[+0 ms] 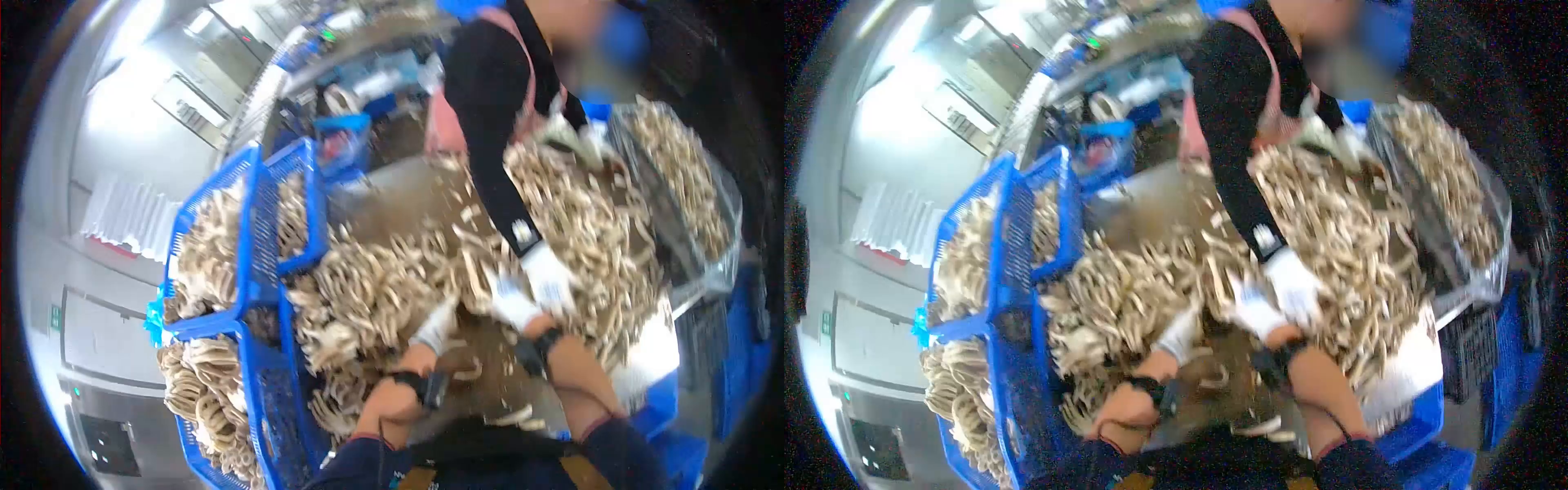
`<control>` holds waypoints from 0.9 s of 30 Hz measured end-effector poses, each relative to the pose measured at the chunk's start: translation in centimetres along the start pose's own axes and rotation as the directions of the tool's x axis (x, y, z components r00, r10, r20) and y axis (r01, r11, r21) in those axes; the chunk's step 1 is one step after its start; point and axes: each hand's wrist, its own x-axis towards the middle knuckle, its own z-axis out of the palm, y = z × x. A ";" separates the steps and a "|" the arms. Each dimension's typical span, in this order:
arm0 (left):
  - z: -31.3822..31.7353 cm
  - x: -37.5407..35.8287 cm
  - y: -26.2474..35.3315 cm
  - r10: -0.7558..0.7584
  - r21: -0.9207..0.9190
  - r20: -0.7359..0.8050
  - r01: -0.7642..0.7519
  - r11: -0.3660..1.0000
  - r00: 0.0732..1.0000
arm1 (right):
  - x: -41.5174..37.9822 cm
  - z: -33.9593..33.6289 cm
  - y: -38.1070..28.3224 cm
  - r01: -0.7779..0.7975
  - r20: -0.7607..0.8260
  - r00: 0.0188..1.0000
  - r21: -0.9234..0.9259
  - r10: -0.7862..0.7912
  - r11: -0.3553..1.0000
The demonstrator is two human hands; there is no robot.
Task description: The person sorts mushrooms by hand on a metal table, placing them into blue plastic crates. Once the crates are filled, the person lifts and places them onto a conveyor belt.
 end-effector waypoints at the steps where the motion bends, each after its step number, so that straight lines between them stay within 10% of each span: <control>1: -2.2 3.9 -2.6 0.067 -0.009 0.075 -0.067 0.998 0.995 | -0.7 1.0 0.0 -0.033 -0.050 0.998 0.275 0.048 0.961; 4: -7.5 16.6 -11.2 0.232 -0.344 0.371 -0.099 0.934 0.899 | -3.9 1.3 -1.9 0.048 -0.082 0.997 0.521 -0.007 0.852; 6: -5.3 6.7 -9.8 0.527 -0.229 0.464 -0.478 0.848 0.712 | -7.1 -0.8 -4.9 0.186 -0.253 0.963 0.367 -0.094 0.911; 8: -4.7 2.9 -9.2 0.358 -0.447 0.567 -0.088 0.890 0.742 | -8.5 1.5 -5.2 0.385 -0.484 0.862 0.434 -0.150 0.815; 9: -7.8 8.7 -12.3 0.524 -0.239 0.457 -0.468 0.850 0.718 | -8.5 5.1 -4.3 0.558 -0.649 0.744 0.474 -0.157 0.681; 10: -6.3 4.3 -10.3 0.500 -0.139 0.405 -0.488 0.861 0.766 | -10.2 -1.4 -6.0 0.158 -0.236 0.971 0.541 -0.031 0.826; 13: -2.4 -4.3 -8.9 0.652 -0.155 0.076 -0.637 0.755 0.754 | -10.8 -0.7 -6.2 -0.043 0.049 0.997 0.995 -0.065 0.089; 15: -0.7 -8.8 -9.0 0.717 0.114 -0.001 -0.713 0.692 0.697 | -10.5 1.8 -7.2 0.045 -0.044 0.996 0.999 0.084 -0.014; 17: -1.5 -6.6 -11.3 0.694 -0.163 -0.064 -0.693 0.702 0.718 | -11.2 1.9 -10.1 0.123 -0.059 0.963 0.964 0.263 -0.236; 18: -2.2 -6.0 -12.0 0.655 -0.308 -0.061 -0.638 0.706 0.754 | -12.4 0.1 -11.3 0.005 -0.050 0.976 0.978 0.211 0.207; 19: -2.6 -6.2 -12.3 0.614 -0.445 -0.049 -0.568 0.692 0.788 | -13.8 -2.4 -13.6 0.011 -0.004 0.994 0.998 0.113 -0.067; 20: -3.0 -6.3 -12.4 0.501 -0.542 -0.050 -0.445 0.713 0.864 | -14.0 -0.5 -13.3 0.209 -0.245 0.969 0.849 0.012 0.485; 22: -4.3 -6.3 -13.5 0.500 -0.544 0.011 -0.415 0.729 0.866 | -14.4 -0.4 -13.3 0.421 -0.471 0.843 0.274 -0.261 0.865; 25: -5.3 -6.2 -15.7 0.610 -0.361 -0.015 -0.574 0.735 0.792 | -14.0 -0.3 -12.2 -0.216 0.226 0.974 0.907 0.016 0.360; 27: -5.1 -6.7 -15.2 0.610 -0.370 -0.066 -0.587 0.720 0.790 | -14.6 0.7 -12.0 -0.176 0.205 0.978 0.903 -0.035 0.392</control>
